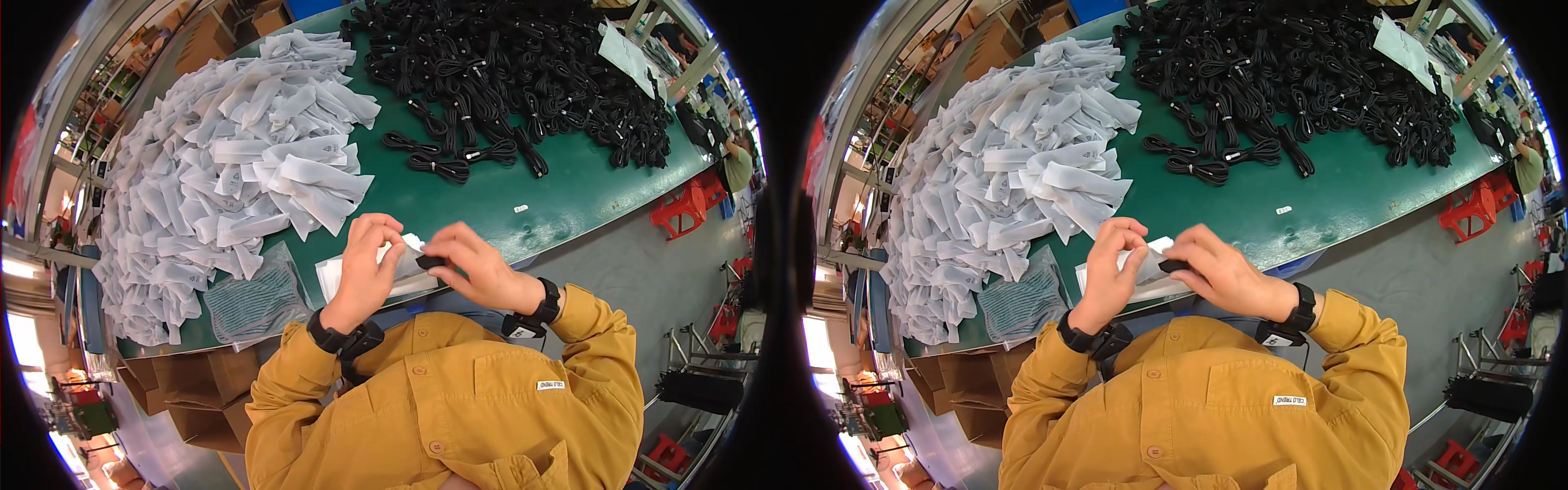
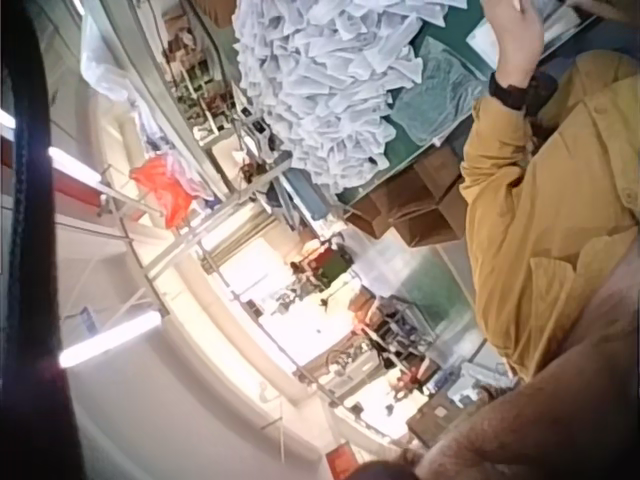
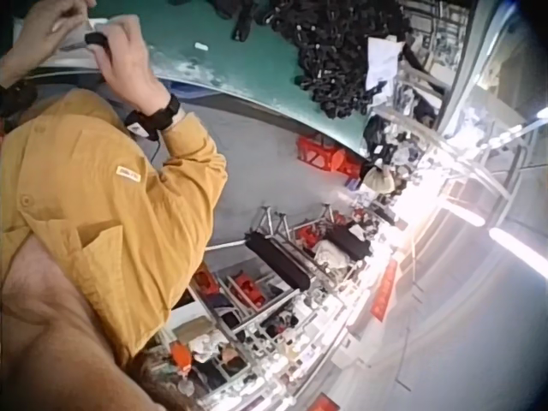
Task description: Packaging black industrial components into white protective sleeves at a workbench.
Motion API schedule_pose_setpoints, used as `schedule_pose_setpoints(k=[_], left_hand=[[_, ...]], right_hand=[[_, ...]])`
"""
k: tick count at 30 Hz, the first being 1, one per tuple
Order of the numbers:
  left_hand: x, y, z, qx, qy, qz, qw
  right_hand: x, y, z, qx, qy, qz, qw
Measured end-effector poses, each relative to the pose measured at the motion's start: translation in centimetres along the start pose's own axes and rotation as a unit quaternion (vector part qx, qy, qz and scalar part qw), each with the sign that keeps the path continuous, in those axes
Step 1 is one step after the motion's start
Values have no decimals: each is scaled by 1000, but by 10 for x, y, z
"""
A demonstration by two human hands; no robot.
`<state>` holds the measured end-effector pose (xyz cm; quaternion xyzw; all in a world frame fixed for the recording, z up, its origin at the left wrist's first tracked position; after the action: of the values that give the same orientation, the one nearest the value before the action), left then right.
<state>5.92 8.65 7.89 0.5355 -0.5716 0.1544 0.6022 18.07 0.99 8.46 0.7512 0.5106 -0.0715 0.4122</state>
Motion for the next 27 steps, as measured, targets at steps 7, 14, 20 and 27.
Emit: schedule_pose_setpoints(k=[7, 14, 20, 27], left_hand=[[-29, 30, -35, -63, 222, 254, 939], [-22, 184, -54, 227, 83, 4, 970], [-70, 162, 84, 174, 101, -343, 918], [-135, 156, 141, 204, 165, -387, 884]], right_hand=[[3, 24, -46, 49, 8, -41, 998], [94, 37, -56, -18, 4, 293, 956], [139, 25, -2, -142, -54, 345, 926], [129, 22, 28, -168, -140, 321, 921]])
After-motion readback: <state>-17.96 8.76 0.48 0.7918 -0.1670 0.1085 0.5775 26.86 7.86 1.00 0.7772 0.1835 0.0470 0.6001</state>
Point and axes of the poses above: each hand's wrist, its own z-axis away from the middle knuckle, its own y-axis out of the back of the hand, x = y × z, the point moved 10 cm from there along -z, towards the middle knuckle, and after that the axes turned 14 degrees about y, right-handed, at the moved point
